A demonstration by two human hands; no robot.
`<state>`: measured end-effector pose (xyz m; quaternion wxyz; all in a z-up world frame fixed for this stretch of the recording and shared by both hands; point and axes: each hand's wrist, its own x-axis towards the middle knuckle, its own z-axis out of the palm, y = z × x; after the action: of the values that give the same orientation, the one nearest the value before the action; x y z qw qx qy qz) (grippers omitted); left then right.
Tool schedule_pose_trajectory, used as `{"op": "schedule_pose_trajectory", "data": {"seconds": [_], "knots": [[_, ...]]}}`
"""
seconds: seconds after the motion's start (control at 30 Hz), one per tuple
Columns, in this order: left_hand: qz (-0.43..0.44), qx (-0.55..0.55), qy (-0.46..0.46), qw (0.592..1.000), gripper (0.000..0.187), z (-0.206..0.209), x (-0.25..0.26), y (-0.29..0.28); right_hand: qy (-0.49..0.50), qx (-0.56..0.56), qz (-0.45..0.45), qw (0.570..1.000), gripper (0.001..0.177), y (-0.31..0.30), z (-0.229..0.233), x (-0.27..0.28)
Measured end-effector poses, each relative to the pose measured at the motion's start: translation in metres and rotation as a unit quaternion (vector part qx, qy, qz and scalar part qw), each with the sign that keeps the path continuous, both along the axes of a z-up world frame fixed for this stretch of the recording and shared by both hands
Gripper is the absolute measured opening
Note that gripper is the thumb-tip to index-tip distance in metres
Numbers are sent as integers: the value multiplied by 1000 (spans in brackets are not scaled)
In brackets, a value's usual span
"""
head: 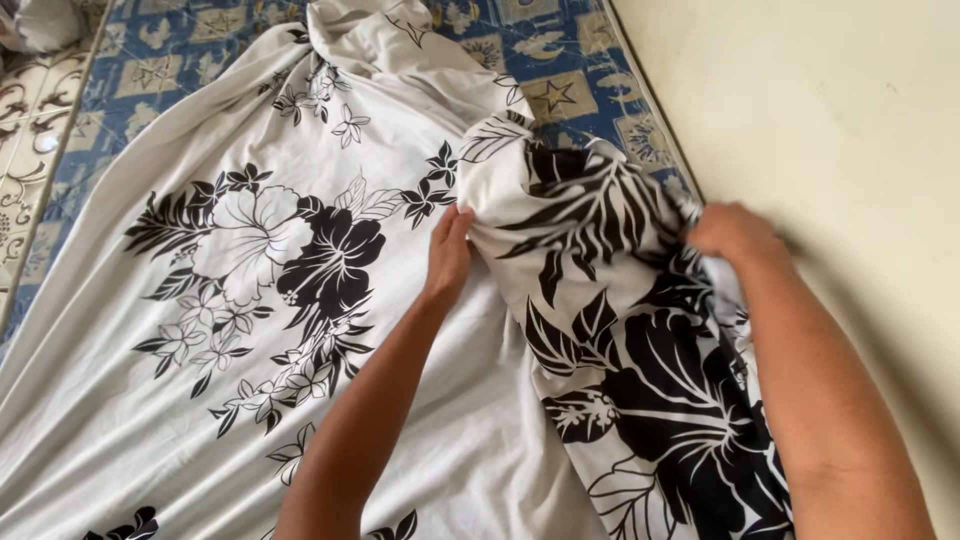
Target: The person unfolds a white bed sheet with black floral patterns on a mattress, smooths it out, and folds it into a compact rectangle. The person handles the sheet by hand, aligning edges and corners, then folds it in half multiple times until it is neatly stacked on the mattress.
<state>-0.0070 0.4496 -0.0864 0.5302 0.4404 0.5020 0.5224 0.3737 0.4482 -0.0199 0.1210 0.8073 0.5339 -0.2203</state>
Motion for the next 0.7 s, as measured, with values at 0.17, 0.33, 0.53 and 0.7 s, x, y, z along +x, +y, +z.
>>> {"op": "schedule_pose_trajectory", "data": {"seconds": [0.17,0.33,0.53,0.7], "knots": [[-68,-117,-36,990,36,-28,10,0,147,-4,10,989,73,-3,2,-7],[-64,-214,17,974,42,-71,4,-4,544,14,-3,839,83,-11,-15,-13],[100,-20,97,990,66,-51,16,-9,380,33,222,897,31,-126,-41,-146],[60,9,310,949,70,1,32,-40,326,43,352,876,52,-131,-49,-149]]}}
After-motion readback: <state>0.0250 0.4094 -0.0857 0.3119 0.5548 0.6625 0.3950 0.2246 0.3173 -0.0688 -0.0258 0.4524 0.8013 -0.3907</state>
